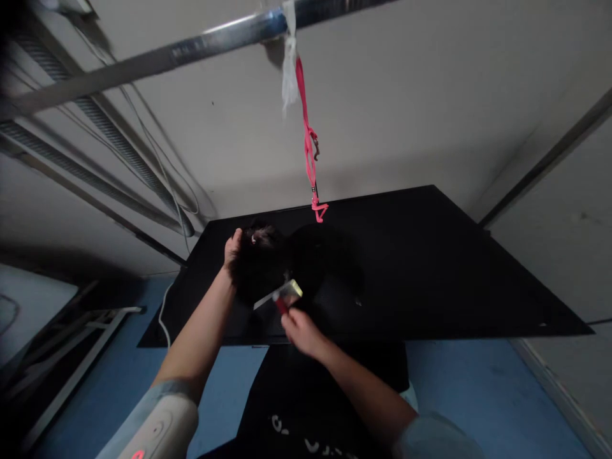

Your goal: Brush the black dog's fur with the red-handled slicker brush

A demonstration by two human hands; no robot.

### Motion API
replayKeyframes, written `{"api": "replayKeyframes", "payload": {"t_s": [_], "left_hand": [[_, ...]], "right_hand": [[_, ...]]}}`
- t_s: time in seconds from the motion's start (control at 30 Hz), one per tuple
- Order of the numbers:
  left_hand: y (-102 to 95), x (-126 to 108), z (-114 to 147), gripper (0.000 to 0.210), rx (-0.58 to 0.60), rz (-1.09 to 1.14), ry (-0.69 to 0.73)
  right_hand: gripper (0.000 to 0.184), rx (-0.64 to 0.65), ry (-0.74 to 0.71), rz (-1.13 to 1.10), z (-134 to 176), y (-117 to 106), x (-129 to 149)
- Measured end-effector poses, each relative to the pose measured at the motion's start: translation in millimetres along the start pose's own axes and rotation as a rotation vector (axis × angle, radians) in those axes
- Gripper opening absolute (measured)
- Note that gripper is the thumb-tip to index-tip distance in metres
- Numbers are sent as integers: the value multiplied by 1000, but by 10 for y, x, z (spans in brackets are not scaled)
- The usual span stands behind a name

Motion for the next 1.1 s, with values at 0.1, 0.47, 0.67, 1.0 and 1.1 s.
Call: {"api": "replayKeyframes", "payload": {"t_s": [0.1,0.47,0.67,1.0,1.1], "left_hand": [[-12,-66,69,44,-45,-6,36],[395,-366,423,39,178,-482,185],[32,-58,210,41,-12,-20,18],[35,39,210,49,43,152,-13],[-35,133,206,49,-7,180,-40]], "right_hand": [[30,-258,-189,-192,-382,-477,621],[27,-291,-473,-464,-788,-937,1578],[27,-15,-59,-53,-216,-203,339],[22,-68,-169,113,-102,-203,577],[21,-98,34,182,32,-187,110]]}}
Point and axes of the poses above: each hand's wrist, its own z-axis away from the middle knuckle, its own y-axis out of the palm, x = y × z, the point moved 9 cm from there along -z, towards the middle knuckle, and after that the axes turned 2 degrees about -z, right-handed, at the moved point
